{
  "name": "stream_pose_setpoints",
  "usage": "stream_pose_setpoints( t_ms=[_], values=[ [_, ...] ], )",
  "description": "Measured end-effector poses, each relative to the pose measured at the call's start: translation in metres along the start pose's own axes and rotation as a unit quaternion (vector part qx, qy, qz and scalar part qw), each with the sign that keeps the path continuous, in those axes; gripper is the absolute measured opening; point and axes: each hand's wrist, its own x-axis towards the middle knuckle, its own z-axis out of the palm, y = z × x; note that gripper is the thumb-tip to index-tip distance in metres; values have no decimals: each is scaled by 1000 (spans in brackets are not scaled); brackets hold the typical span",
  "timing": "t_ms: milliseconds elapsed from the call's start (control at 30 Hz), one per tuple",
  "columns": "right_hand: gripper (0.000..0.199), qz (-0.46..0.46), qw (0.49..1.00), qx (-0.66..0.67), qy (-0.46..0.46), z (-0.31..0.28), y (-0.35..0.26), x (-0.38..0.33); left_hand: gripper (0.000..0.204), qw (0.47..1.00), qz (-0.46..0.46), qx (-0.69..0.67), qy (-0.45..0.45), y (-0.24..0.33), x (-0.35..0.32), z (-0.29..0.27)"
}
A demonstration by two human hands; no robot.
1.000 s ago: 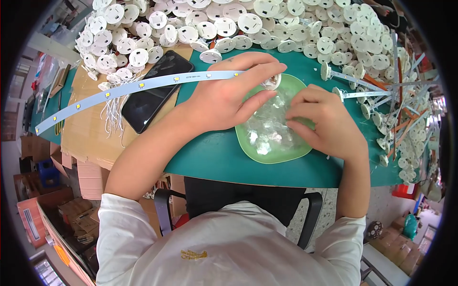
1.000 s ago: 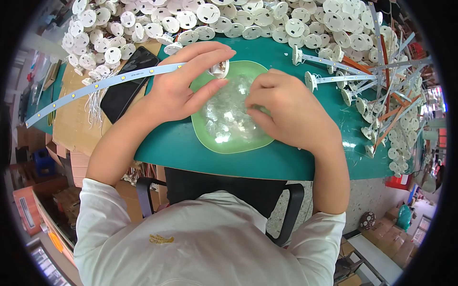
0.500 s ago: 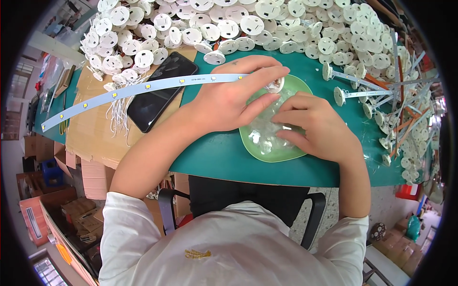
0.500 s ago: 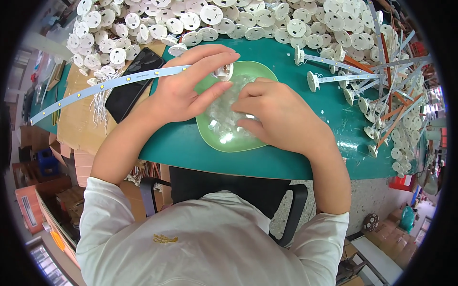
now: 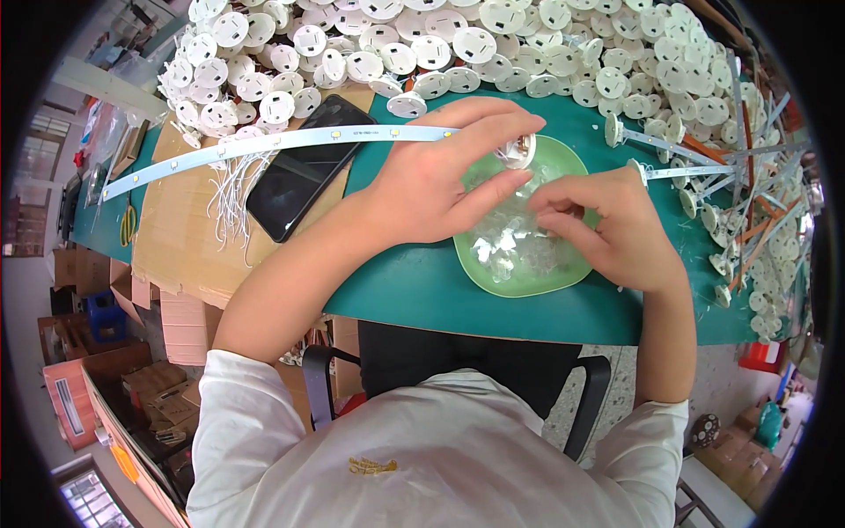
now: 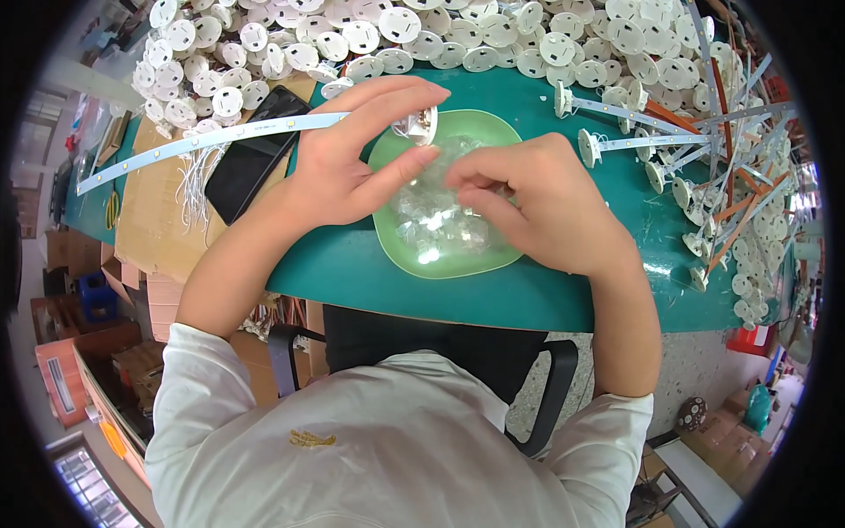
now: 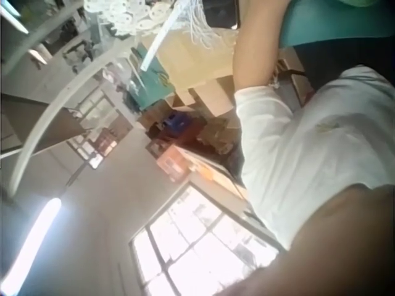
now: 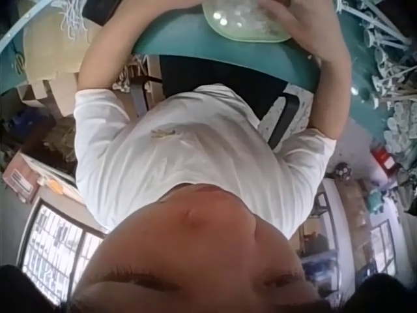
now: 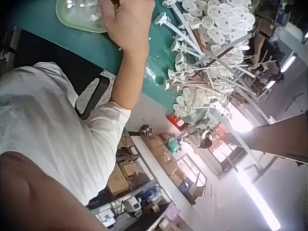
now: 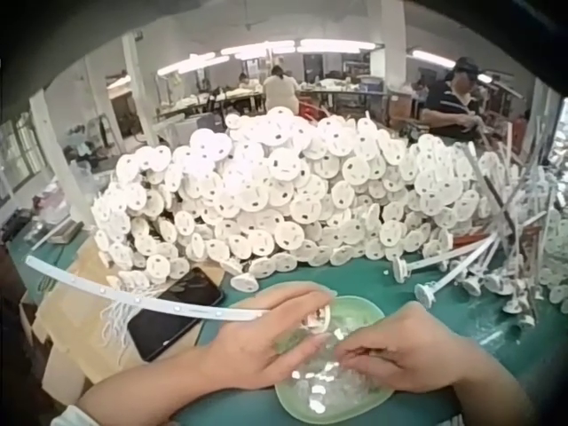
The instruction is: Assembling plastic rods with circular bases and small connectors, then packing sets into a cardboard box.
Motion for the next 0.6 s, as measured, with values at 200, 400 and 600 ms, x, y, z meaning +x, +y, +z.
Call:
stream_pose_setpoints(
  t_ms=[200, 400, 600],
  values=[
    [9, 75, 989, 119, 43, -3, -1, -2, 39, 1000, 1, -16, 4, 3, 0, 1],
    [12, 147, 960, 235, 43, -9, 1, -3, 39, 999, -1, -31, 10, 6, 0, 4],
    [13, 96, 937, 316, 116, -7, 3, -1, 47, 988, -87, -126, -28, 14, -5, 2]
  ],
)
